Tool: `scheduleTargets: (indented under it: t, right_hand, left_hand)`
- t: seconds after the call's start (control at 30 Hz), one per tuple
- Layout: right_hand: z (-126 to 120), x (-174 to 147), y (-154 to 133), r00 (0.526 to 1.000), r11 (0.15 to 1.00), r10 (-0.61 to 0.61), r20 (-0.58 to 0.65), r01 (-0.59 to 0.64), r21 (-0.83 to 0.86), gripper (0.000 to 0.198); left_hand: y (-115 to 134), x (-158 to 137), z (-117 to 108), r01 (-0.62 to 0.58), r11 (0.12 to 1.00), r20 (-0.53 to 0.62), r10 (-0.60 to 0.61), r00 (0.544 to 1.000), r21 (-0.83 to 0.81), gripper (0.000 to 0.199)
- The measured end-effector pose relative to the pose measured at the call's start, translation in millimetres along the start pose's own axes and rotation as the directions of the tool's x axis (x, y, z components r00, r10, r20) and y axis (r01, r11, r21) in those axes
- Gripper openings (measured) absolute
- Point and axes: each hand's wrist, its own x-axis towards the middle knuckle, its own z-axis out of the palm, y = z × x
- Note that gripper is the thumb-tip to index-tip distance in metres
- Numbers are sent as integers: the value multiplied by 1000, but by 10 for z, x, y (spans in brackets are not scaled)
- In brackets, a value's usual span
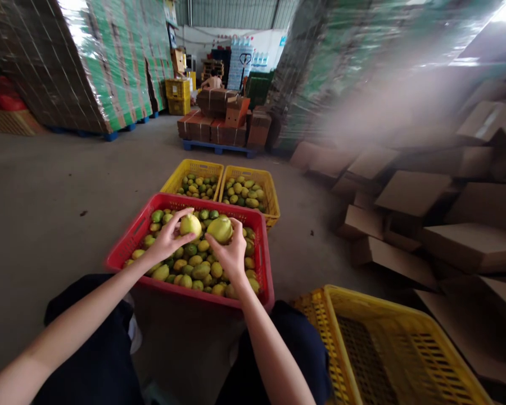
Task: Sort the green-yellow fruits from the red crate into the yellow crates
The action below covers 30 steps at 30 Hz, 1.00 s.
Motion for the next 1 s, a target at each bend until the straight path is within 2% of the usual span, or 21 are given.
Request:
scheduleTargets:
  t: [0.03, 0.1, 0.2, 0.37, 0.47, 0.57, 0.7, 0.77, 0.87, 1.0]
  right_hand:
    - [-14, -35, 5, 987, 979, -157, 35, 161, -123, 54]
    - [-32, -89, 36, 924, 883, -354, 149, 382, -273, 51]
    - [-42, -120, 110, 839, 755, -502, 210, 544, -366, 43]
    - [-75, -117, 168, 804, 692, -565, 186, 585, -422, 41]
    - [-106, -118, 166, 779, 655, -591, 209, 614, -440, 40]
    - [-134, -116, 173, 737, 564, -630, 244, 651, -508, 42]
    - [-166, -105, 204, 631, 415, -720, 290, 726, -549, 47]
    - [-178, -102, 216, 607, 381, -733, 306, 740, -554, 50]
    - [-187, -103, 225, 607, 371, -729, 316, 739, -562, 53]
    - [-192, -110, 225, 592, 361, -743, 314, 749, -556, 57]
  left_hand:
    - [19, -17, -11, -26, 1000, -1, 26, 1000, 8, 45]
    - [40, -36, -41, -69, 996, 3, 69, 998, 49, 39]
    - [54, -46, -79, -164, 970, 74, 153, 985, 181, 36]
    - [65, -67, -107, -294, 873, 133, 262, 956, 389, 46]
    - [25, -60, -143, -408, 744, 215, 347, 913, 530, 42]
    - [-46, -33, -190, -520, 581, 305, 431, 849, 627, 40]
    - [-131, 6, -231, -652, 309, 444, 530, 722, 692, 43]
    - [-155, 16, -240, -678, 204, 490, 550, 676, 707, 45]
    - [-166, 20, -244, -686, 134, 518, 557, 649, 715, 45]
    - [-164, 15, -240, -689, 108, 535, 549, 642, 716, 43]
